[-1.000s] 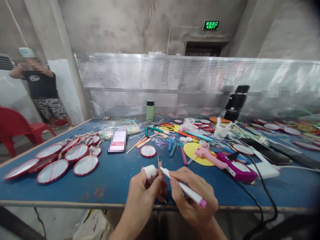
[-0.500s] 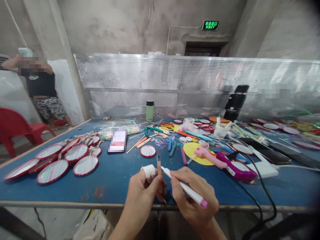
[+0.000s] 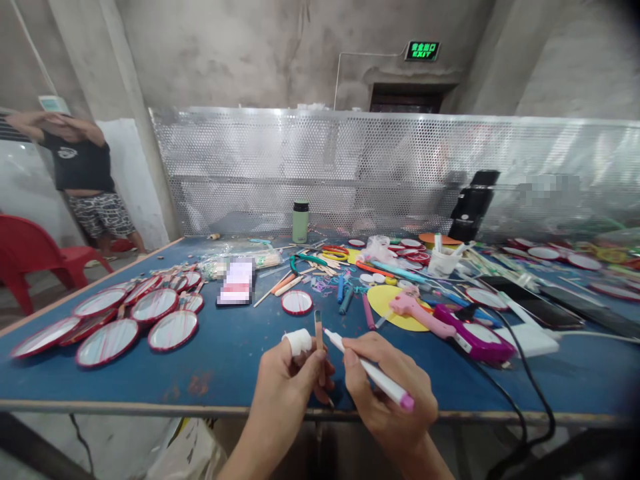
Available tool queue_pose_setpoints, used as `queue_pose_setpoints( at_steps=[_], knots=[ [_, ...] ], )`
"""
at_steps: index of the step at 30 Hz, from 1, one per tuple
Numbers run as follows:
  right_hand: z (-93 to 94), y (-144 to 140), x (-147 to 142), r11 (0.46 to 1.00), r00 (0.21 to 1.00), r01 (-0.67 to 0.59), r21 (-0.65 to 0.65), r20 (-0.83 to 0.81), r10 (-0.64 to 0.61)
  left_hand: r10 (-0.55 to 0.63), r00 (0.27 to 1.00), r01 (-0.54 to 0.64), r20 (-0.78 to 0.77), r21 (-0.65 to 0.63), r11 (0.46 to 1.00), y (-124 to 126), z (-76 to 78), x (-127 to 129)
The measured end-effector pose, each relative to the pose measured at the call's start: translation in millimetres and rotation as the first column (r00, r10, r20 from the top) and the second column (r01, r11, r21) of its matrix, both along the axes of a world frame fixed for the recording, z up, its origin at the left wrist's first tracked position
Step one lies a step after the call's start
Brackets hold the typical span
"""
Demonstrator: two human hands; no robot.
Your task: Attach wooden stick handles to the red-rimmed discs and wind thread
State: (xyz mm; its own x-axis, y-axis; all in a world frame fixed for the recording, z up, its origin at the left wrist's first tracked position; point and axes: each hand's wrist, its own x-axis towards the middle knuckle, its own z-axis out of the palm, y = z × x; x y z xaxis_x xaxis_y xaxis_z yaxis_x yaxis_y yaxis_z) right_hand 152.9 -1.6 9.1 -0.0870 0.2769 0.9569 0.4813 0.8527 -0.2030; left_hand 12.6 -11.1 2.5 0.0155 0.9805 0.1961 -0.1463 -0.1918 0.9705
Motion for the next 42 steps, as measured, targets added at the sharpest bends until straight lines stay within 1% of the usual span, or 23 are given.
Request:
queue_pose_setpoints(
  at_steps=[2, 7, 12, 17, 22, 28, 32, 34, 37, 39, 42],
  knots=[
    [-1.0, -0.1, 0.1, 1.000, 1.000, 0.011, 0.016, -0.012, -0.011, 0.004, 1.000, -0.004, 0.001, -0.004, 1.000, -0.1, -0.2, 0.2],
    [0.1, 0.7, -0.2, 0.999, 1.000, -0.023, 0.026, 0.022, 0.022, -0.005, 1.000, 0.005, 0.009, 0.010, 1.000, 0.4, 0.8, 0.9],
    [0.8, 0.8, 0.2, 0.999, 1.000, 0.028, 0.031, 0.008, -0.029, -0.007, 1.000, 0.007, -0.007, 0.000, 1.000, 1.0, 0.9, 0.2],
    [0.4, 0.3, -1.0, 1.000, 1.000, -0.011, 0.011, 0.023, 0.011, -0.005, 1.000, 0.005, 0.003, 0.008, 1.000, 0.1, 1.5, 0.1],
    [0.0, 1.0, -0.8, 0.999, 0.999, 0.028, 0.018, -0.018, -0.028, 0.004, 1.000, -0.004, -0.011, -0.003, 1.000, 0.3, 0.2, 0.6],
    [-0.8, 1.7, -1.5, 0.999, 1.000, -0.018, 0.046, 0.020, 0.018, -0.002, 1.000, 0.002, 0.011, 0.012, 1.000, 0.8, -2.3, 0.5],
    [-1.8, 2.1, -1.8, 1.000, 1.000, 0.015, 0.027, 0.007, -0.015, 0.003, 1.000, -0.003, 0.004, 0.006, 1.000, 0.3, -2.4, 0.3],
    [-1.9, 1.7, -1.6, 0.999, 1.000, 0.018, 0.044, 0.007, -0.019, 0.005, 1.000, -0.005, 0.003, 0.003, 1.000, 0.7, -2.7, 0.5],
    [-1.5, 1.3, -1.4, 0.998, 0.999, -0.020, 0.063, 0.026, 0.019, 0.000, 1.000, 0.000, 0.012, 0.008, 1.000, 1.4, -2.6, 0.8],
    [-1.5, 1.5, -1.0, 0.998, 0.999, -0.028, 0.050, 0.031, 0.026, -0.004, 1.000, 0.004, 0.010, 0.011, 1.000, 1.7, -2.2, 0.9],
    [-1.8, 1.7, 0.0, 1.000, 1.000, -0.005, 0.030, 0.008, 0.005, 0.007, 1.000, -0.007, -0.002, 0.003, 1.000, 1.7, -1.8, 1.0]
  ],
)
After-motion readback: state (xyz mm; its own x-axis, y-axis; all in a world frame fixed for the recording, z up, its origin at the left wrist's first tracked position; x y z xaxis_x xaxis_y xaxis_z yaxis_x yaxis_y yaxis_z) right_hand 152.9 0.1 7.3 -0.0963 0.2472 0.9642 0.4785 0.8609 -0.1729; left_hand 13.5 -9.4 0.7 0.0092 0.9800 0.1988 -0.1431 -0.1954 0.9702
